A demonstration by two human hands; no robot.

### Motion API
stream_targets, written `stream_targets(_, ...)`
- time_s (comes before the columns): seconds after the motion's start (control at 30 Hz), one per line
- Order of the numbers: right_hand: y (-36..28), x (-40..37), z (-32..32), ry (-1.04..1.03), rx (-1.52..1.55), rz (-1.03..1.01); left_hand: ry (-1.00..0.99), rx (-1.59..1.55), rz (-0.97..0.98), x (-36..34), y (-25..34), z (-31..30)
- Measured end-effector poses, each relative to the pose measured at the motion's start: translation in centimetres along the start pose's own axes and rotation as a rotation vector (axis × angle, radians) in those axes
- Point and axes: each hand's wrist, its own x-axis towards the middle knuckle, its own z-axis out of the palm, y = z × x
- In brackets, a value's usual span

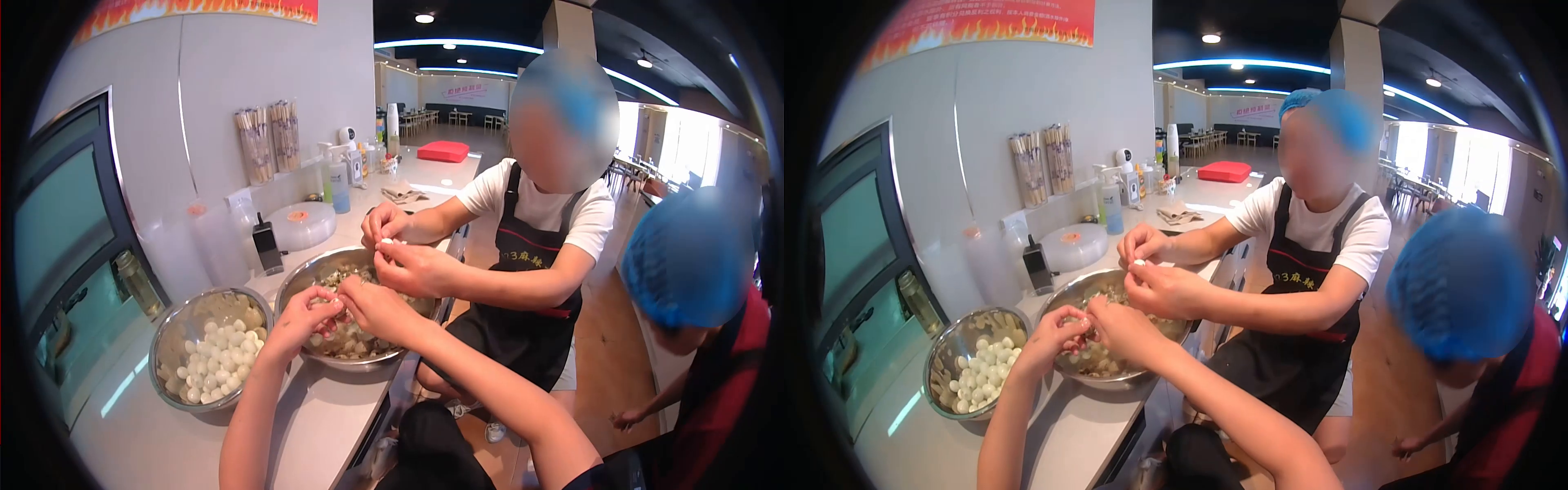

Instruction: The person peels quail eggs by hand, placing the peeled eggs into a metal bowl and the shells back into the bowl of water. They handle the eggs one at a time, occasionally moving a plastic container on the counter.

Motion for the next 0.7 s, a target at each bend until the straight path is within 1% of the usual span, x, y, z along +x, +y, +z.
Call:
stream_targets(0.03, -0.07, 0.02, -0.06, 0.026, 0.010, -0.021, -0.006, -0.014, 0.013, 0.02, 0.05, 0.03)
stream_targets(0.07, 0.05, 0.06, -0.02, 0.034, -0.042, -0.062, -0.011, -0.015, 0.024, 0.25, 0.19, -0.05)
stream_targets(0.17, 0.08, 0.04, -0.22, -0.022, -0.063, -0.012, -0.019, -0.022, -0.010, 0.11, 0.03, -0.03)
stream_targets(0.27, 0.19, 0.04, -0.02, -0.003, -0.052, -0.003, 0.005, -0.033, 0.013, 0.16, -0.20, -0.02)
stream_targets(0.33, 0.56, 0.16, 0.21, 0.036, -0.032, 0.076, -0.001, -0.026, 0.011, 0.28, -0.17, -0.41)
stream_targets(0.37, 0.70, 0.27, 0.25, 0.036, -0.026, 0.076, 0.005, -0.026, 0.034, 0.40, -0.22, -0.43)
stream_targets(0.43, 0.62, 0.29, 0.05, 0.075, -0.026, 0.049, -0.003, -0.054, 0.046, 0.45, -0.50, -0.45)
stream_targets(0.57, 0.16, 0.21, -0.24, 0.047, 0.102, 0.006, 0.026, -0.120, 0.015, 0.33, -0.12, -0.40)
stream_targets(0.6, 0.29, 0.15, -0.24, 0.049, 0.106, -0.002, 0.032, -0.114, 0.020, 0.23, -0.12, -0.38)
stream_targets(0.67, 0.44, 0.22, -0.41, 0.035, 0.088, -0.006, 0.019, -0.208, 0.032, 0.29, 0.03, -0.36)
stream_targets(0.7, 0.39, 0.22, -0.31, 0.072, 0.096, -0.030, 0.026, -0.205, 0.020, 0.18, 0.32, -0.28)
